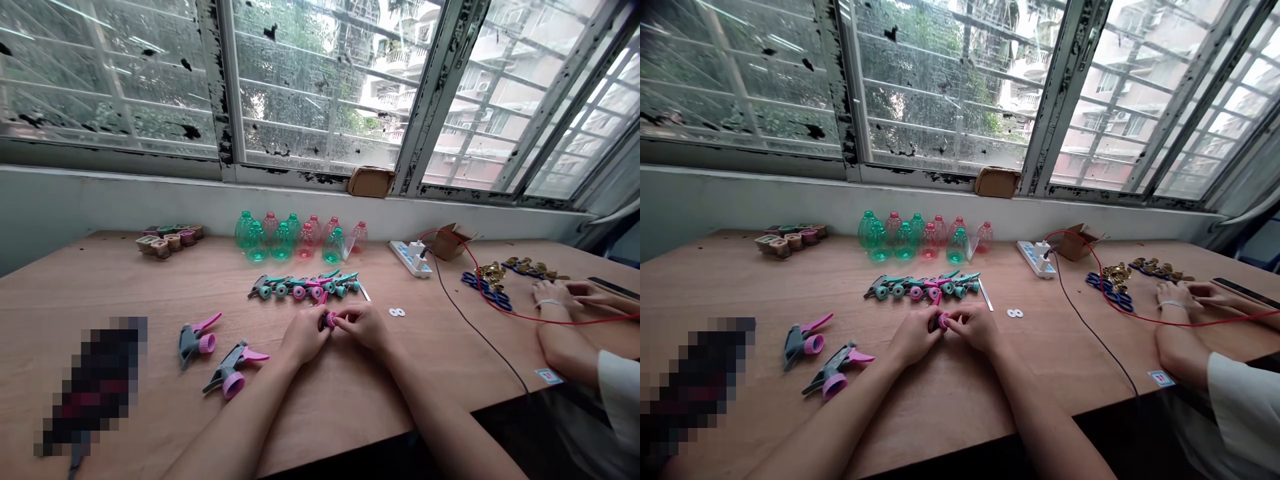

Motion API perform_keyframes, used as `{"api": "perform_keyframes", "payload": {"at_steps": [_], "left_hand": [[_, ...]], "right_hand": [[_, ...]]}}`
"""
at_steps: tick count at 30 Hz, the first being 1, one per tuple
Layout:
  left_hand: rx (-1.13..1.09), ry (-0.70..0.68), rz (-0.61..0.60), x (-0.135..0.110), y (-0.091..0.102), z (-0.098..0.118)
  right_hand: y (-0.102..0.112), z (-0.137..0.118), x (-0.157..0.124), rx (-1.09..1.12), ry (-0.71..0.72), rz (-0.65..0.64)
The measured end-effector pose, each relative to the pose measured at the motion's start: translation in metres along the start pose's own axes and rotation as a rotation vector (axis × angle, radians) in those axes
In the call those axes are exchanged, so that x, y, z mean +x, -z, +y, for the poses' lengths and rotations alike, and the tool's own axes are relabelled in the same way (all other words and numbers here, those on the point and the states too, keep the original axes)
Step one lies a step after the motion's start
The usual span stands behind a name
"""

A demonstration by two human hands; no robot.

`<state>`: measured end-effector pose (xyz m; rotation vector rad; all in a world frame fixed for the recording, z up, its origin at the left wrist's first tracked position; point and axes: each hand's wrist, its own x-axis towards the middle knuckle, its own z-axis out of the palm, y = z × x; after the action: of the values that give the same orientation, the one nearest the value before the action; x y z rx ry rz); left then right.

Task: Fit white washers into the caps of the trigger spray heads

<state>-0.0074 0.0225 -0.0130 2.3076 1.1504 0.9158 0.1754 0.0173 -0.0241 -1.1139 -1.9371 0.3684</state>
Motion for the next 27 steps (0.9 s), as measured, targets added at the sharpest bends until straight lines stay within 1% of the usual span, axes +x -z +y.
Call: {"api": "perform_keyframes", "payload": {"at_steps": [7,15,20,22,24,27], "left_hand": [[0.005,0.006,-0.019,0.0001,0.0007,-0.0004],[0.005,-0.006,-0.040,0.0007,0.0021,0.0015],[0.030,0.014,-0.035,0.0003,0.0015,0.0020],[0.035,0.014,-0.030,-0.0001,0.0007,0.0009],[0.035,0.012,-0.027,-0.0005,-0.0002,-0.0007],[0.040,0.022,-0.027,-0.0010,-0.0015,-0.0030]], "right_hand": [[-0.0001,-0.0016,0.0003,-0.003,0.040,0.005],[-0.0026,-0.0009,0.0000,0.117,-0.034,-0.030],[-0.0022,-0.0047,-0.0004,0.065,-0.018,0.034],[-0.0015,-0.0054,-0.0009,0.080,-0.031,0.057],[-0.0003,-0.0063,-0.0014,0.101,-0.047,0.027],[0.0009,-0.0083,-0.0018,0.041,-0.020,-0.070]]}}
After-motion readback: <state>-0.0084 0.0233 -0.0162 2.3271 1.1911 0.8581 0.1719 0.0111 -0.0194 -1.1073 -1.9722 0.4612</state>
